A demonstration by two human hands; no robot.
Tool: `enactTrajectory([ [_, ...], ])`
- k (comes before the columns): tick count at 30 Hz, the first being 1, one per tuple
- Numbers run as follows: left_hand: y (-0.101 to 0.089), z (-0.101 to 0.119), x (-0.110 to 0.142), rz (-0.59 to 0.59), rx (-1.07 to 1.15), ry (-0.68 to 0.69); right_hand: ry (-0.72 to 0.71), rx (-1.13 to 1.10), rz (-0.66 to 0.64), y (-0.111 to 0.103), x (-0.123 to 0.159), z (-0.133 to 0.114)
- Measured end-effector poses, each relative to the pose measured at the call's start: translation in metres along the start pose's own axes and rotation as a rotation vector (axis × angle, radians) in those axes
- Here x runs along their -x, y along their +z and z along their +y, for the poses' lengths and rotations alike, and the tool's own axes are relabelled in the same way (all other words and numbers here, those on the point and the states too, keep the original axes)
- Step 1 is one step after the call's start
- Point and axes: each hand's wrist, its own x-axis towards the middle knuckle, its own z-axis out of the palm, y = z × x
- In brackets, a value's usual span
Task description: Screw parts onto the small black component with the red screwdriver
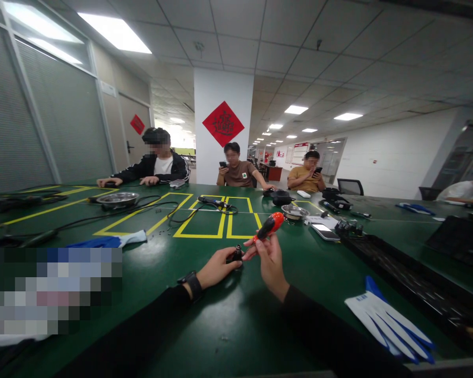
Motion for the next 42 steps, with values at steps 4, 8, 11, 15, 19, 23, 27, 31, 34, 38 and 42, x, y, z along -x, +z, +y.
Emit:
enactTrajectory([
  [4, 0.000, -0.001, -0.001, -0.008, 0.018, -0.012, 0.021, 0.024, 0.043, 0.001, -0.002, 0.003],
  [8, 0.000, -0.002, -0.001, -0.009, 0.040, -0.016, 0.031, 0.028, 0.065, 0.000, 0.000, 0.005],
  [11, 0.000, -0.002, -0.001, -0.008, 0.058, -0.020, 0.017, 0.011, 0.072, 0.000, 0.002, 0.004],
  [15, 0.000, -0.001, -0.001, -0.015, 0.080, -0.004, -0.017, 0.136, 0.095, 0.000, 0.001, 0.000],
  [19, 0.000, -0.001, -0.001, -0.014, 0.114, 0.000, -0.109, 0.238, 0.163, 0.004, -0.004, -0.007],
  [23, 0.001, -0.002, -0.001, -0.004, 0.053, -0.022, -0.036, 0.032, -0.012, 0.012, -0.003, -0.009],
  [27, 0.001, -0.003, -0.001, 0.003, 0.022, -0.018, -0.001, 0.030, -0.068, 0.011, 0.002, -0.005],
  [31, 0.002, -0.004, -0.002, -0.012, 0.084, 0.005, -0.104, 0.229, -0.036, 0.001, 0.001, -0.004],
  [34, 0.002, -0.007, -0.002, -0.026, 0.075, -0.005, -0.214, 0.272, 0.072, -0.007, -0.002, -0.005],
  [38, 0.001, -0.009, -0.001, 0.042, -0.078, 0.048, -0.271, 0.260, 0.246, -0.015, -0.008, -0.003],
  [42, -0.002, -0.010, -0.001, 0.108, -0.180, 0.040, -0.251, 0.313, 0.390, -0.026, -0.016, 0.010],
])
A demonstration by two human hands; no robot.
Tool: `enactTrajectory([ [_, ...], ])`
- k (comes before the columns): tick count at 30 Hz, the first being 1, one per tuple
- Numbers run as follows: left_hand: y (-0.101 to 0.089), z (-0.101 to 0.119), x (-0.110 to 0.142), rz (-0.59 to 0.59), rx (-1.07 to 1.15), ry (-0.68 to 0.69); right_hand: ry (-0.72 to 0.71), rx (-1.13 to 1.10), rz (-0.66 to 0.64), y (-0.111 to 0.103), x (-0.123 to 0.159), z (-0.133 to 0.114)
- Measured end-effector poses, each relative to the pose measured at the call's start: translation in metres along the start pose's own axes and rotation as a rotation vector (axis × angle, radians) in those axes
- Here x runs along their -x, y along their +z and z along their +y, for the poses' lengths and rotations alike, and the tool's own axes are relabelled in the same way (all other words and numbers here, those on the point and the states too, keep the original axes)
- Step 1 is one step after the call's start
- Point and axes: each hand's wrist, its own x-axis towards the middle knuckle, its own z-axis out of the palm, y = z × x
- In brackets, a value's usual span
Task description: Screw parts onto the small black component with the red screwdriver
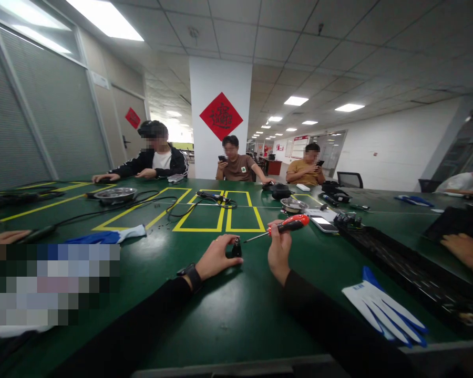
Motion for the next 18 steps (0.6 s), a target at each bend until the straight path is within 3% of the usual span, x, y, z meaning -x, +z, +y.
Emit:
enactTrajectory([
  [4, -0.001, 0.000, 0.000, -0.035, -0.004, -0.019, 0.025, 0.131, 0.082, -0.005, -0.010, 0.019],
  [11, -0.012, -0.006, -0.003, -0.074, 0.077, 0.017, 0.181, 0.103, 0.023, -0.009, -0.012, 0.036],
  [13, -0.021, -0.018, -0.007, -0.021, 0.140, 0.007, 0.241, 0.059, -0.002, -0.008, -0.009, 0.039],
  [16, -0.033, -0.045, -0.012, 0.209, 0.107, -0.121, 0.402, 0.013, -0.059, -0.008, -0.005, 0.041],
  [18, -0.037, -0.062, -0.013, 0.196, 0.010, -0.186, 0.499, -0.006, -0.099, -0.007, -0.002, 0.040],
])
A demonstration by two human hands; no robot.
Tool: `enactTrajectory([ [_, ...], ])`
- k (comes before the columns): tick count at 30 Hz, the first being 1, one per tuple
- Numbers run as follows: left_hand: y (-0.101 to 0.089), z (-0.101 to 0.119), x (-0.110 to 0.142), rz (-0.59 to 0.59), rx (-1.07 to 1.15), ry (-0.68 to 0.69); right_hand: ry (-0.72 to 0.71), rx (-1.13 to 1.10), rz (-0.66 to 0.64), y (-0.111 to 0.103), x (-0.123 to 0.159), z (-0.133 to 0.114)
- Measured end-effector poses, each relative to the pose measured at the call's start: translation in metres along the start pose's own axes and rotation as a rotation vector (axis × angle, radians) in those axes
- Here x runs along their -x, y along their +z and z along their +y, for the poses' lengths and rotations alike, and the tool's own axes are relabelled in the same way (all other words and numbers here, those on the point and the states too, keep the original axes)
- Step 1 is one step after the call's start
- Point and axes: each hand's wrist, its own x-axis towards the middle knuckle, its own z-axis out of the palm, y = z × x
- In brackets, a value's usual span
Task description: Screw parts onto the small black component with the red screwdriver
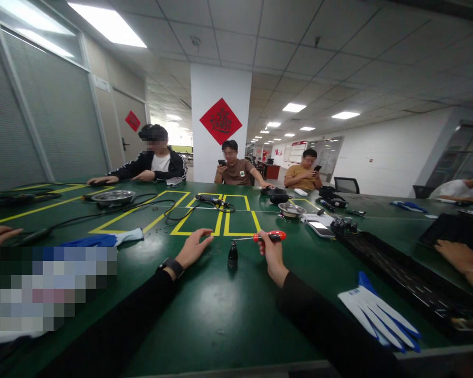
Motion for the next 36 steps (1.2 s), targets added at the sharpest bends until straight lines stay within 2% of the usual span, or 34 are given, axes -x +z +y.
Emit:
enactTrajectory([
  [5, 0.007, -0.021, -0.002, -0.044, -0.184, -0.072, 0.046, -0.017, -0.080, 0.005, 0.004, 0.000],
  [12, 0.013, -0.017, 0.001, -0.070, -0.271, 0.068, 0.095, 0.028, -0.210, 0.008, 0.004, 0.002],
  [23, 0.010, 0.002, 0.005, -0.048, -0.243, 0.160, 0.146, -0.026, -0.109, 0.002, -0.002, 0.006],
  [30, 0.011, -0.001, 0.003, -0.019, -0.251, 0.160, 0.189, -0.058, -0.103, 0.002, -0.004, 0.005],
  [36, 0.013, -0.002, 0.003, -0.067, -0.250, 0.185, 0.197, -0.075, -0.101, 0.003, -0.002, 0.004],
])
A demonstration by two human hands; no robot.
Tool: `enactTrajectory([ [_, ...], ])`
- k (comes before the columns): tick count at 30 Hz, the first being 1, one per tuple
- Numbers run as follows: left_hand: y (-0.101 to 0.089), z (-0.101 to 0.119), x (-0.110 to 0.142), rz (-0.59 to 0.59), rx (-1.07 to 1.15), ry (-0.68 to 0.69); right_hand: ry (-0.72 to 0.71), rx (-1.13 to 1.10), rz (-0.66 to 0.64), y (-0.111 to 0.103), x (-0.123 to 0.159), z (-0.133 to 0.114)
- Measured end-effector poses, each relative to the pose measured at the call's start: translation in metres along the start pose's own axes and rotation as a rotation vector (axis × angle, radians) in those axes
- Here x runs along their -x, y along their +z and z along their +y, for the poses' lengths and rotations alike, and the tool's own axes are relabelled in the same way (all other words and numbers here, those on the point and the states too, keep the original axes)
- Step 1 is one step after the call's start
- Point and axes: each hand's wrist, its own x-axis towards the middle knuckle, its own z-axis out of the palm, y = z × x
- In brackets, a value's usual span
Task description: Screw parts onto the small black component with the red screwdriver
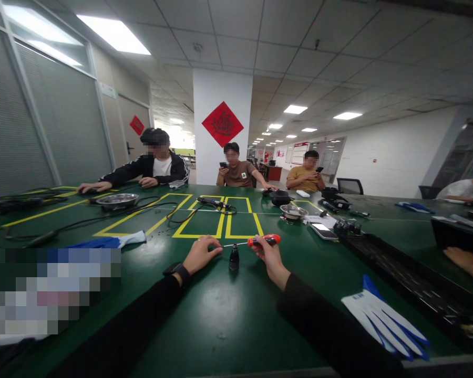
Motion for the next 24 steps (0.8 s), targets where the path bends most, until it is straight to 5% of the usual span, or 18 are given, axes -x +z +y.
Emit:
enactTrajectory([
  [17, -0.002, 0.007, 0.000, 0.032, 0.028, -0.034, -0.058, -0.023, -0.007, -0.002, 0.001, -0.003],
  [24, -0.006, 0.015, 0.002, 0.130, 0.017, -0.079, -0.418, 0.593, -0.247, -0.009, 0.003, 0.001],
])
